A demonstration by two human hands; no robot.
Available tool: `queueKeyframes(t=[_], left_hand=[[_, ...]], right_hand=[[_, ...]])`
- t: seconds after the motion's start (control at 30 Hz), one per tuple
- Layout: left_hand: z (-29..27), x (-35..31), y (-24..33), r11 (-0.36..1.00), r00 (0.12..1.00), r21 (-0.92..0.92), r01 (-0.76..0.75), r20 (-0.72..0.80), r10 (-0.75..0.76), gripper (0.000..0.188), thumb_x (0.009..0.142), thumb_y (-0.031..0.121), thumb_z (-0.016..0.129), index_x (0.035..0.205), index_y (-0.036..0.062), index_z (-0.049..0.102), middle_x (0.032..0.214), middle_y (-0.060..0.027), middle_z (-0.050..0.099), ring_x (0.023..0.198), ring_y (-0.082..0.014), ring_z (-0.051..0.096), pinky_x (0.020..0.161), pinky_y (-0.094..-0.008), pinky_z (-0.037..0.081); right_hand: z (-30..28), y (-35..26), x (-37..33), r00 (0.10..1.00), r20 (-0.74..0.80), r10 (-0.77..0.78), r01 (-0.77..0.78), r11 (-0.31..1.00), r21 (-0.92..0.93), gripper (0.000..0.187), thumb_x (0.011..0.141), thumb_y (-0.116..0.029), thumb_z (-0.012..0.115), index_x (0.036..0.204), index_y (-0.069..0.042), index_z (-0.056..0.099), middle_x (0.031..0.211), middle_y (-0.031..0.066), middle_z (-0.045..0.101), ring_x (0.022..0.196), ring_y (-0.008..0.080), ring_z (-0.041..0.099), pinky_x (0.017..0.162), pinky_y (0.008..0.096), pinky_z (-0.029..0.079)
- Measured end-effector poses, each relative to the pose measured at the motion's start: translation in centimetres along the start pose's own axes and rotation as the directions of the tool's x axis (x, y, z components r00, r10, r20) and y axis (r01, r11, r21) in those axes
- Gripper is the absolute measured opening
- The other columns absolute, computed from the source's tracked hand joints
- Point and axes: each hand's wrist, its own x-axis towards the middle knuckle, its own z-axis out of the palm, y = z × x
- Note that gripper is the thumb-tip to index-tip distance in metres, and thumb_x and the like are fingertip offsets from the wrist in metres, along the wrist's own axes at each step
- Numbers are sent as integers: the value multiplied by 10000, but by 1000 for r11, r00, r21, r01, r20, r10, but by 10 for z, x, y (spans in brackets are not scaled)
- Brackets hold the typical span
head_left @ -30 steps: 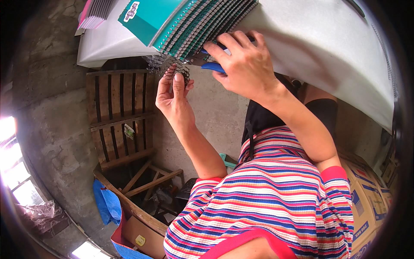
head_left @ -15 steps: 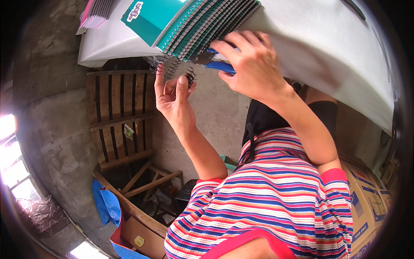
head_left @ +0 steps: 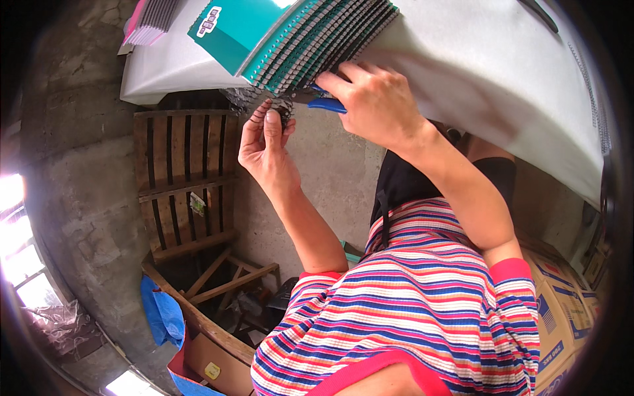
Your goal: The person uses pliers to trim excess spiral binding from a stack of green spiral notebooks. After trimming, the person places the notebooks on the table and then retrieves several stacks of pink and red spiral notebooks from a cardboard box, arranging them on the table.
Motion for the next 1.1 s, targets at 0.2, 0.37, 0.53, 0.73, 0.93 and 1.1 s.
queueKeyframes(t=[0.2, 0.37, 0.53, 0.73, 0.93, 1.1], left_hand=[[-4, 0, -3, 1000, 999, 28, -2, -32, 3, 188, 854, 89, 633, 992, -37, 607, 908, -80, 628, 729, -109, 595, 637, -238, 542], [-4, 1, 8, 996, 999, 68, -52, -12, 53, 292, 825, 75, 666, 1075, -47, 580, 862, -65, 621, 719, -95, 585, 645, -238, 541], [0, 1, 11, 991, 998, 123, -55, 6, 55, 318, 825, 66, 664, 1105, -55, 575, 841, -56, 611, 710, -89, 577, 642, -236, 539], [2, -3, 10, 990, 997, 124, -68, -22, 71, 268, 835, 72, 653, 1064, -56, 597, 858, -69, 619, 707, -90, 582, 640, -226, 535], [4, -12, 3, 815, 922, 467, -343, 1, 388, 217, 795, 53, 691, 1002, 1, 652, 822, -50, 629, 669, -96, 583, 569, -211, 490], [-2, -20, 24, 758, 864, 523, -391, -76, 498, 204, 809, 31, 663, 1011, 11, 640, 813, -73, 626, 669, -123, 584, 540, -204, 474]], right_hand=[[0, -1, -2, 999, -33, 32, -31, 999, 30, 247, 665, -172, 697, 904, -151, 635, 812, 13, 594, 823, 187, 600, 757, 369, 448], [-7, 2, -5, 990, -138, 33, -33, 999, 5, 392, 636, -258, 751, 1001, -172, 637, 932, -6, 569, 942, 170, 541, 917, 415, 299], [-5, -3, 2, 987, -159, 3, -3, 1000, -4, 421, 628, -256, 755, 1021, -174, 630, 931, -9, 566, 913, 170, 546, 885, 420, 325], [-11, -11, 4, 995, -101, 5, -10, 999, -42, 332, 650, -238, 731, 958, -155, 635, 879, 6, 576, 852, 177, 573, 778, 418, 396], [-16, -9, 7, 998, -51, -32, 26, 993, -112, 185, 660, -129, 672, 839, -129, 627, 720, 30, 592, 675, 185, 611, 562, 316, 457], [-14, -4, 7, 1000, -29, -9, 7, 998, -65, 221, 630, -87, 677, 843, -122, 625, 712, 41, 600, 656, 196, 615, 526, 301, 455]])
